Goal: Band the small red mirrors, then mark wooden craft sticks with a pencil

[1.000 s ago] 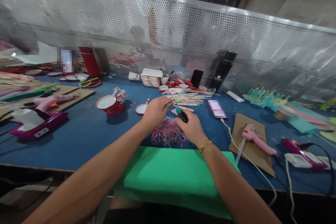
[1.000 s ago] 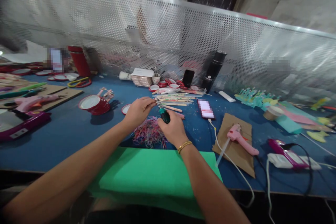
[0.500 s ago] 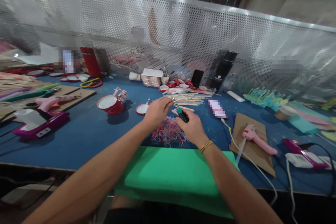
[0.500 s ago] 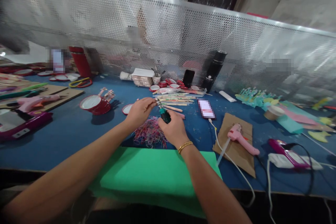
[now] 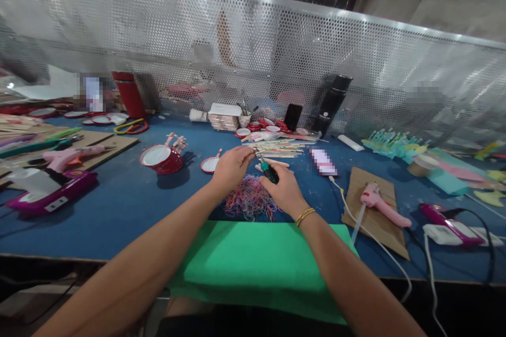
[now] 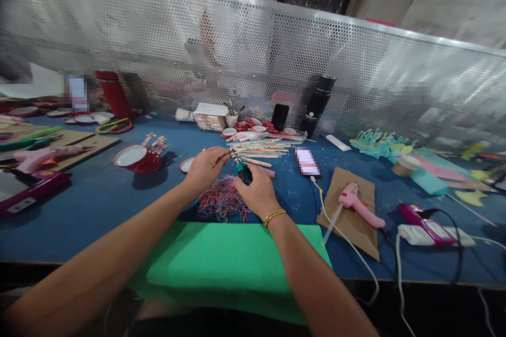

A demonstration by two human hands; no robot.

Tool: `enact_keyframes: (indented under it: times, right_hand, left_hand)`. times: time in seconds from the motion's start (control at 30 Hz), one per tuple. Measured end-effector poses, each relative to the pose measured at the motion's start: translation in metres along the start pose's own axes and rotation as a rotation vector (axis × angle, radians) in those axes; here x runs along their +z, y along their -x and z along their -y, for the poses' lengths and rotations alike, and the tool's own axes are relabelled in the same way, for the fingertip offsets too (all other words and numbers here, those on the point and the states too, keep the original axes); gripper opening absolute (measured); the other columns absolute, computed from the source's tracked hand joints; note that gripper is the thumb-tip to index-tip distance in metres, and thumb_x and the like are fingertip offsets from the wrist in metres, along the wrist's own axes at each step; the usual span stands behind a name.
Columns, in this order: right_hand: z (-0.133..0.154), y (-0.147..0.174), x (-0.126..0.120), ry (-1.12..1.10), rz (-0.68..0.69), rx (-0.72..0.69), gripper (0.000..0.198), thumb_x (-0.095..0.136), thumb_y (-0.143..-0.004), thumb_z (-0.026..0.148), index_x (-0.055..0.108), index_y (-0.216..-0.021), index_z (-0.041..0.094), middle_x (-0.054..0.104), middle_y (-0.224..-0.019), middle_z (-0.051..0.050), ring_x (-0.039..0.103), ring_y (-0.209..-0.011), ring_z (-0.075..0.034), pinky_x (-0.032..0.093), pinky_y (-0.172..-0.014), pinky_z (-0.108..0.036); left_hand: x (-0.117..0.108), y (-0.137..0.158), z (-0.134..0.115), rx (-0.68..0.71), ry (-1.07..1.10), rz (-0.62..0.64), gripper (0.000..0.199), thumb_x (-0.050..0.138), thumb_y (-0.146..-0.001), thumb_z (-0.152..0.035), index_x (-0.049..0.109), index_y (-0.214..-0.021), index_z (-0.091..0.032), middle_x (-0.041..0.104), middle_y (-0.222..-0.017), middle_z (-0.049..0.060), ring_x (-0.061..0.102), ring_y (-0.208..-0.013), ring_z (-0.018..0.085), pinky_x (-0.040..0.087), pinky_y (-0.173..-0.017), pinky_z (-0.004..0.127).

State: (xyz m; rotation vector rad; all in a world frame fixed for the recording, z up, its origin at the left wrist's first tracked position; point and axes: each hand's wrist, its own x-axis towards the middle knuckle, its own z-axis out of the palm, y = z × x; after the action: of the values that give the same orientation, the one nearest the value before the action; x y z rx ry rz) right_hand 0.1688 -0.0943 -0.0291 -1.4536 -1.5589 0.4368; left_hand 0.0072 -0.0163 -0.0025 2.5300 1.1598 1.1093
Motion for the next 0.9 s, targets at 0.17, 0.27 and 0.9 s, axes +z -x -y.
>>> enact_keyframes:
  times: [0.17,0.27,0.9]
  right_hand:
    - [-0.001,0.0,0.0,-0.008,-0.001,-0.022,0.041,0.066,-0.08,0.034,0.067,-0.118,0.018,0.069,-0.12,-0.011,0.06,-0.112,-0.026,0.041,-0.105,-0.043]
    - [0.0,0.001,-0.001,-0.009,-0.005,-0.027,0.041,0.066,-0.08,0.034,0.068,-0.117,0.018,0.069,-0.118,-0.011,0.061,-0.11,-0.026,0.043,-0.103,-0.042]
    - [-0.004,0.001,0.0,0.095,-0.038,-0.07,0.044,0.065,-0.081,0.034,0.066,-0.121,0.017,0.07,-0.118,-0.012,0.062,-0.11,-0.026,0.046,-0.102,-0.042]
  left_hand:
    - [0.002,-0.001,0.002,0.015,0.066,0.01,0.024,0.046,-0.094,-0.029,0.066,-0.085,-0.018,0.07,-0.091,0.007,0.062,-0.089,0.022,0.044,-0.079,0.031]
    - [0.002,-0.002,0.002,0.027,0.098,0.008,0.025,0.046,-0.094,-0.028,0.064,-0.08,-0.018,0.068,-0.086,0.007,0.061,-0.085,0.021,0.043,-0.077,0.03]
    - [0.005,-0.001,0.005,0.042,0.14,-0.018,0.027,0.046,-0.095,-0.025,0.058,-0.072,-0.018,0.064,-0.077,0.003,0.058,-0.079,0.017,0.041,-0.076,0.028]
